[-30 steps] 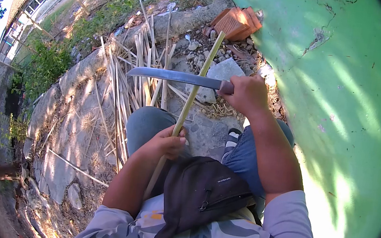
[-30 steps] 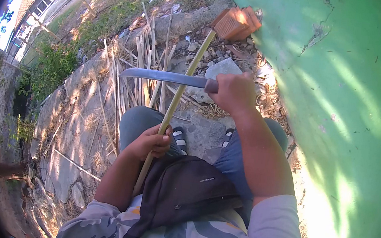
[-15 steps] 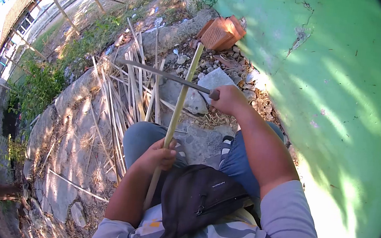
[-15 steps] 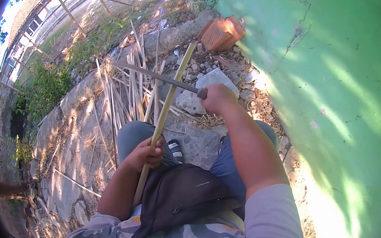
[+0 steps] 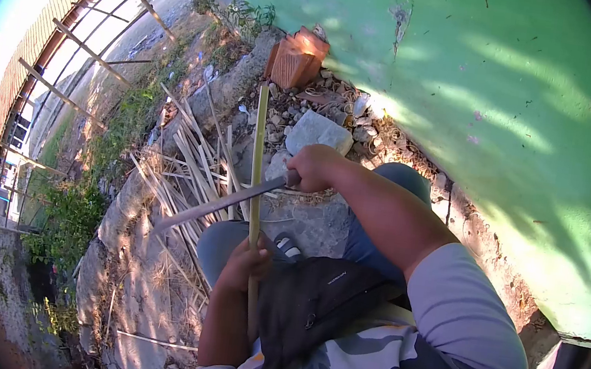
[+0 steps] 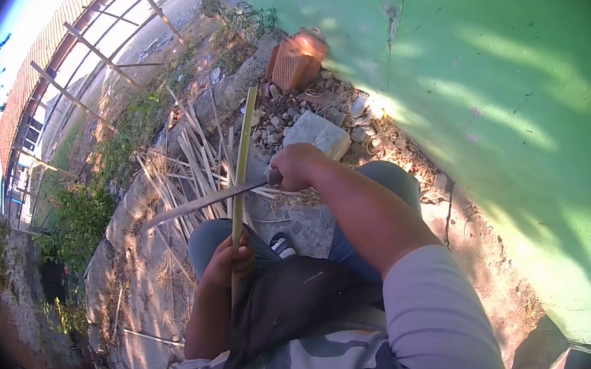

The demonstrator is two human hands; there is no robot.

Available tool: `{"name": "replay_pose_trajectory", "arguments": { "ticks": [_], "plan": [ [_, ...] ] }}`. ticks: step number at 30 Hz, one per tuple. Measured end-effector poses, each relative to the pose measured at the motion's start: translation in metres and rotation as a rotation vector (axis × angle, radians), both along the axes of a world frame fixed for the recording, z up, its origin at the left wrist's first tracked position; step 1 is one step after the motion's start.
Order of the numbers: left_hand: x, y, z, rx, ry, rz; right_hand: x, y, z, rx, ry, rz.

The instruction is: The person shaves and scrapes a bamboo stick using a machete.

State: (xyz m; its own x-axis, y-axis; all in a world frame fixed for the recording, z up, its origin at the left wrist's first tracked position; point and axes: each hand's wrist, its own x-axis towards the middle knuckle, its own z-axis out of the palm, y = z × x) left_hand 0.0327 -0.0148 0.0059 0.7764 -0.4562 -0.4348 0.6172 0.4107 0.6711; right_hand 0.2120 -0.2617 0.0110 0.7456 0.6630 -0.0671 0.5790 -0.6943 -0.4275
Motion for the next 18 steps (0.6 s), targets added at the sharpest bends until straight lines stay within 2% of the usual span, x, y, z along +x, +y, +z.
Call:
{"name": "replay_pose_trajectory", "arguments": {
  "ticks": [2,5,6,9,13,14,15,16,18],
  "plan": [
    [-0.004,0.003,0.002,0.021,0.009,0.02,0.019,-0.003,-0.022,0.164,0.095,-0.151],
    [-0.001,0.007,-0.007,0.028,-0.038,-0.021,0.019,-0.011,-0.01,0.275,0.185,-0.327],
    [-0.002,0.006,-0.008,0.005,-0.016,-0.006,0.018,-0.011,-0.005,0.23,0.248,-0.346],
    [-0.001,0.003,-0.007,0.032,-0.04,0.012,0.016,-0.013,-0.01,0.212,0.186,-0.358],
    [0.0,0.003,-0.009,-0.077,-0.01,0.016,0.015,-0.012,-0.005,0.2,0.203,-0.371],
    [0.001,0.0,-0.009,-0.099,-0.028,0.008,0.012,-0.014,-0.003,0.208,0.102,-0.372],
    [0.001,0.0,-0.009,-0.048,0.005,0.014,0.016,-0.014,-0.007,0.174,0.117,-0.355],
    [0.001,-0.005,-0.005,-0.076,-0.002,0.011,0.018,-0.032,0.01,0.116,0.091,-0.362],
    [0.001,-0.004,-0.002,-0.075,0.018,0.008,0.003,-0.008,0.015,0.144,0.121,-0.346]
  ]
}}
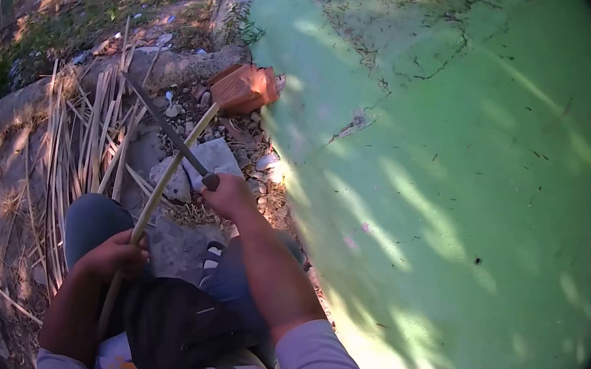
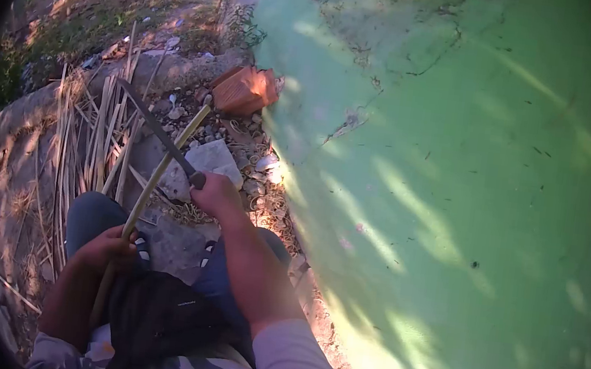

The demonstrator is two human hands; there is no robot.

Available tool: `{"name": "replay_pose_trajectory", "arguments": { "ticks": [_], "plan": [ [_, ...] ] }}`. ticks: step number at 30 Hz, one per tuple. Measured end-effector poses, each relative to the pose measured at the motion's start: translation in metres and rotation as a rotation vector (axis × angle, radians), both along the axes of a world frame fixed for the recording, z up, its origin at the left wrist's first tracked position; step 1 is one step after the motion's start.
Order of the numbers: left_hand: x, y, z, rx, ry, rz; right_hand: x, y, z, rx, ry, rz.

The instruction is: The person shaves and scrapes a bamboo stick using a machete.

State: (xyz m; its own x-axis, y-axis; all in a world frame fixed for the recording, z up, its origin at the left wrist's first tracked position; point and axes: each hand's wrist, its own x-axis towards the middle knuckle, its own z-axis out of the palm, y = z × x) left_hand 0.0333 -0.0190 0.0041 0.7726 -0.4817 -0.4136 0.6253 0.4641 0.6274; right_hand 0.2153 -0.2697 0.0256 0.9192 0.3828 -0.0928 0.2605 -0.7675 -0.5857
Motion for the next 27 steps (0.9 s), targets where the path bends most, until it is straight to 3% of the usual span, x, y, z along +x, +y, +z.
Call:
{"name": "replay_pose_trajectory", "arguments": {
  "ticks": [3,6,9,12,14,19,27],
  "plan": [
    [-0.004,0.008,0.002,0.008,0.052,-0.011,0.009,-0.003,-0.026,0.079,0.071,0.026],
    [0.002,0.008,0.0,-0.047,0.052,-0.043,-0.002,0.002,-0.007,0.044,-0.037,0.066],
    [-0.001,0.012,0.003,-0.04,0.055,-0.032,-0.012,0.01,-0.004,-0.075,-0.053,0.217],
    [-0.002,0.009,0.005,0.018,0.048,-0.029,-0.02,0.018,-0.001,-0.185,-0.243,0.467],
    [-0.004,0.006,0.008,0.061,0.019,-0.053,-0.011,0.016,-0.013,-0.15,-0.266,0.496],
    [0.0,0.01,0.002,0.018,0.04,-0.071,0.013,0.014,-0.023,0.013,0.088,0.177],
    [0.001,0.008,-0.001,0.018,0.067,-0.034,-0.011,0.01,-0.018,0.012,-0.076,0.363]
  ]
}}
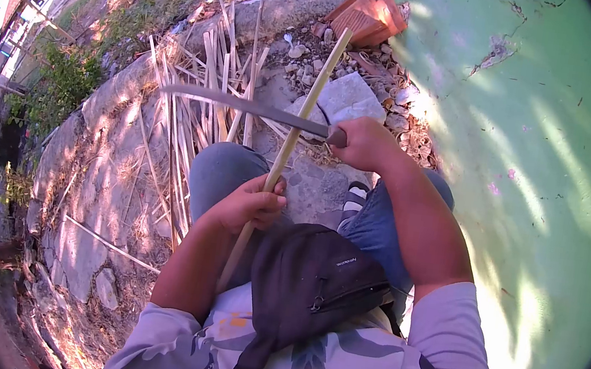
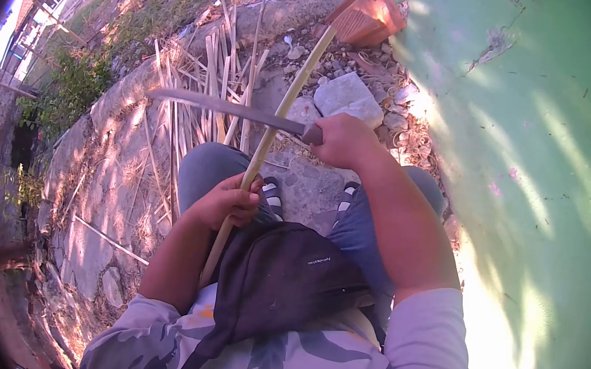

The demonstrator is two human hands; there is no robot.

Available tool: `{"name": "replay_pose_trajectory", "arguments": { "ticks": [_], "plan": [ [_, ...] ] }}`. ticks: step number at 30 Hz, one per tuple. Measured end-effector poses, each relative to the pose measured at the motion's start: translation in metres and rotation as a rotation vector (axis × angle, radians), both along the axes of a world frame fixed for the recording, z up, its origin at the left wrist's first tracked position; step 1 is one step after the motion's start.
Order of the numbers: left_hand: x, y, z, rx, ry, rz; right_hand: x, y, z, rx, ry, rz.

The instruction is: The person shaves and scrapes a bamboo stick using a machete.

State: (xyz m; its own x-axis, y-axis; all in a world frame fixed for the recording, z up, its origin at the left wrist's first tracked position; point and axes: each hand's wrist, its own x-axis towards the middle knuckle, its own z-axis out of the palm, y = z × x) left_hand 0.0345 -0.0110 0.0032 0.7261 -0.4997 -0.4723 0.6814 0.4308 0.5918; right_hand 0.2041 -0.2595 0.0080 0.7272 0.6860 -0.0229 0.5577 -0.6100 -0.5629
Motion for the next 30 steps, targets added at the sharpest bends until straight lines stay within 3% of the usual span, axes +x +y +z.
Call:
{"name": "replay_pose_trajectory", "arguments": {
  "ticks": [3,6,9,12,16,21,24,27,30],
  "plan": [
    [-0.001,-0.001,0.002,0.043,-0.013,-0.019,-0.02,0.01,0.02,-0.163,-0.151,0.111],
    [-0.002,-0.003,-0.003,0.082,-0.054,-0.029,-0.003,0.003,0.007,-0.183,-0.087,0.094],
    [-0.002,-0.001,-0.001,0.066,-0.031,-0.022,0.031,-0.005,-0.006,-0.051,0.157,-0.157],
    [-0.001,-0.002,-0.001,0.061,-0.012,-0.021,0.038,-0.005,-0.021,0.048,0.237,-0.272],
    [-0.002,0.002,-0.002,-0.048,-0.01,0.003,0.015,-0.004,-0.013,0.101,0.155,-0.112],
    [-0.002,0.0,-0.002,-0.008,-0.018,-0.008,-0.015,0.008,0.004,-0.054,-0.194,0.178],
    [-0.003,-0.002,0.002,0.036,-0.017,-0.011,0.004,0.006,-0.004,-0.087,-0.167,0.089],
    [-0.003,-0.002,0.004,0.028,-0.011,-0.004,0.029,0.004,-0.02,0.028,0.082,-0.264],
    [-0.002,0.0,0.0,0.031,-0.009,-0.028,0.036,0.0,-0.025,0.133,0.206,-0.375]
  ]
}}
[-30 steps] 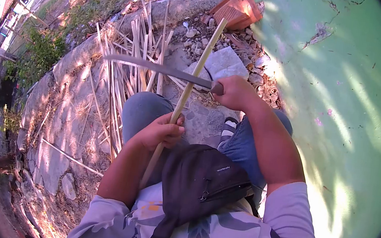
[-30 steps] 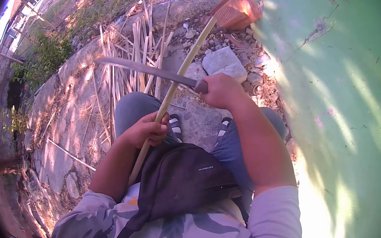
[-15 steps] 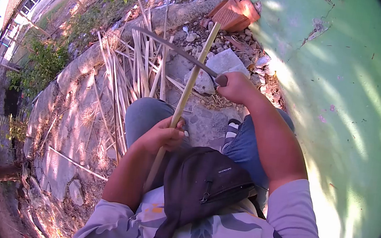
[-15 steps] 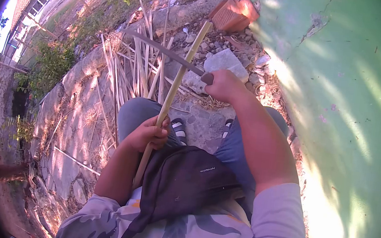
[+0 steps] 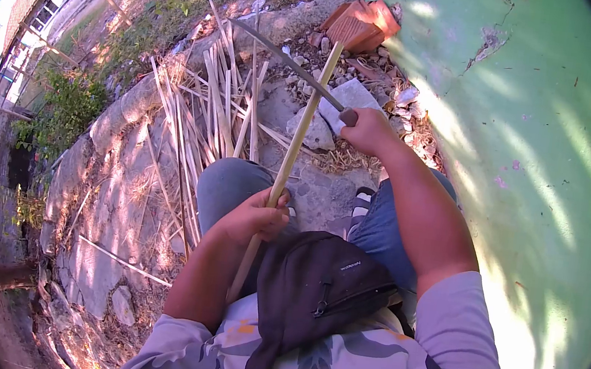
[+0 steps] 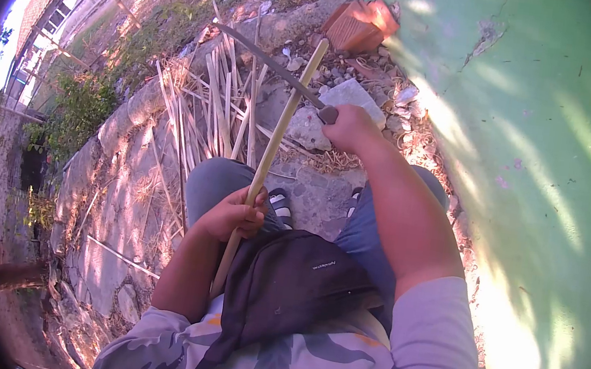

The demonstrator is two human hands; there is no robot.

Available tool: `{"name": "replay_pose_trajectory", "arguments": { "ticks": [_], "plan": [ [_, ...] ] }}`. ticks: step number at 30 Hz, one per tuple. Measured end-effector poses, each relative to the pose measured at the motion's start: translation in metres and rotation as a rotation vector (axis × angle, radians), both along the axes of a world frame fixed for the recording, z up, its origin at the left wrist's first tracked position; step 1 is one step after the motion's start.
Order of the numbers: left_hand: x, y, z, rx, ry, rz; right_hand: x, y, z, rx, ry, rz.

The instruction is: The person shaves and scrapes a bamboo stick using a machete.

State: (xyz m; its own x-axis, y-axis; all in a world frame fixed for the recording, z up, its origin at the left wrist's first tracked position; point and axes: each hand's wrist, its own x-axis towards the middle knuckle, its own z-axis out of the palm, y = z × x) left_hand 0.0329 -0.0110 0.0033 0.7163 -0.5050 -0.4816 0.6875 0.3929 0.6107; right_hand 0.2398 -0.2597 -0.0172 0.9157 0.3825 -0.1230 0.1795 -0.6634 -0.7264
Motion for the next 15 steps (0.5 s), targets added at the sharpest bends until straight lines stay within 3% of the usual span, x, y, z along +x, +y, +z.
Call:
{"name": "replay_pose_trajectory", "arguments": {
  "ticks": [3,10,15],
  "plan": [
    [0.001,0.004,-0.002,-0.123,0.029,0.017,-0.011,-0.003,0.009,-0.048,-0.123,0.142],
    [-0.001,0.0,0.005,-0.008,-0.002,-0.008,-0.045,0.015,0.034,-0.247,-0.549,0.544],
    [-0.001,0.001,0.004,-0.056,-0.022,-0.018,-0.017,-0.001,0.014,-0.184,-0.307,0.322]
  ]
}}
